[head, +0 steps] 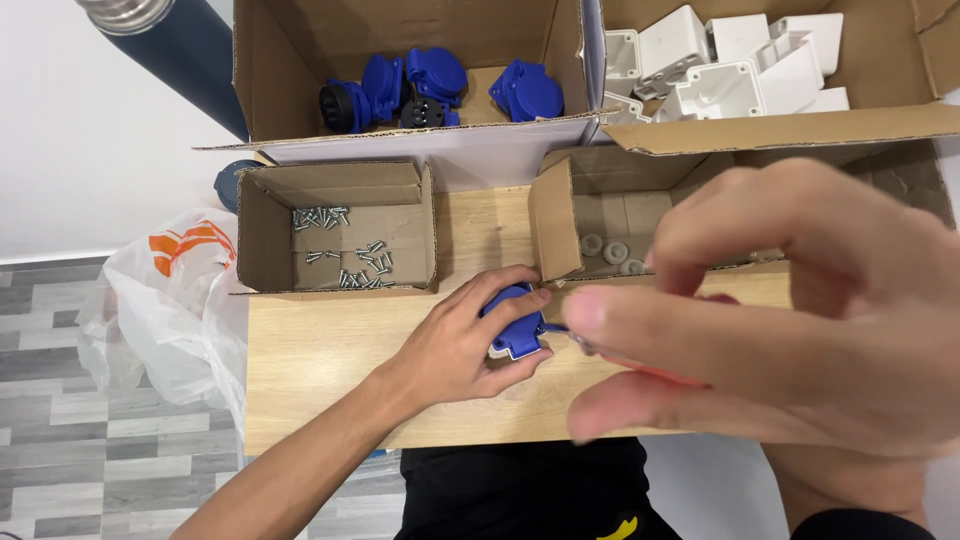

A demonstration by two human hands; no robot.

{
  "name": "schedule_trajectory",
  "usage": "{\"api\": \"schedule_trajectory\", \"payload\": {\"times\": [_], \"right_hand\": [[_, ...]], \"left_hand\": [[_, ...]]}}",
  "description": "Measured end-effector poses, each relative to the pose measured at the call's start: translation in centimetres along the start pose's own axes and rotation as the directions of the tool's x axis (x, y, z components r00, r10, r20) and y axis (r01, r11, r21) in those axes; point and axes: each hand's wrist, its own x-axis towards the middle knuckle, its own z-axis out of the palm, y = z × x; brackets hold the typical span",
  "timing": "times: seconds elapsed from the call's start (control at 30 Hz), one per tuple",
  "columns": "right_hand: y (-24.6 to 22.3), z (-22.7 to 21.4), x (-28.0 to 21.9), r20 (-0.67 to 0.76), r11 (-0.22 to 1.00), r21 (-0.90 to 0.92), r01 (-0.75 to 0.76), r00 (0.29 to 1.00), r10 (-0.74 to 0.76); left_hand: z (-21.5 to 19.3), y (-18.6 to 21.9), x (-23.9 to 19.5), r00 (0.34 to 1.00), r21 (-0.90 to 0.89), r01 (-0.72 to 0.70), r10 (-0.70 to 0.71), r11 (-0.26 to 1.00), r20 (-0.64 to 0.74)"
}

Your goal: Assembling blue electrical socket components by fastening small screws with a manual screwdriver at a workbench.

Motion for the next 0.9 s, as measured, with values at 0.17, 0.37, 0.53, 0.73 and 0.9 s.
{"api": "schedule_trajectory", "payload": {"times": [0.17,0.37,0.53,0.73,0.9], "right_hand": [[-0.6,1.4,3.7,0.159,0.992,0.106,0.073,0.983,-0.089],[-0.8,1.6,3.8,0.135,0.993,0.101,0.060,0.988,-0.073],[-1.1,1.6,3.6,0.103,0.996,0.087,0.036,0.994,-0.045],[-1.3,1.8,3.6,0.065,0.997,0.076,0.016,0.998,-0.020],[-1.8,2.1,3.6,0.044,0.997,0.072,0.003,0.999,-0.006]], "left_hand": [[0.1,-0.1,-0.1,1.000,-0.004,-0.002,0.002,1.000,-0.006],[0.0,-0.1,-0.2,1.000,0.005,-0.009,0.009,1.000,0.000],[0.1,-0.2,-0.3,1.000,0.007,-0.001,0.001,1.000,0.004],[-0.2,-0.1,0.0,1.000,0.005,-0.014,0.014,1.000,0.001],[-0.1,0.1,-0.1,1.000,0.016,-0.012,0.012,1.000,-0.007]]}}
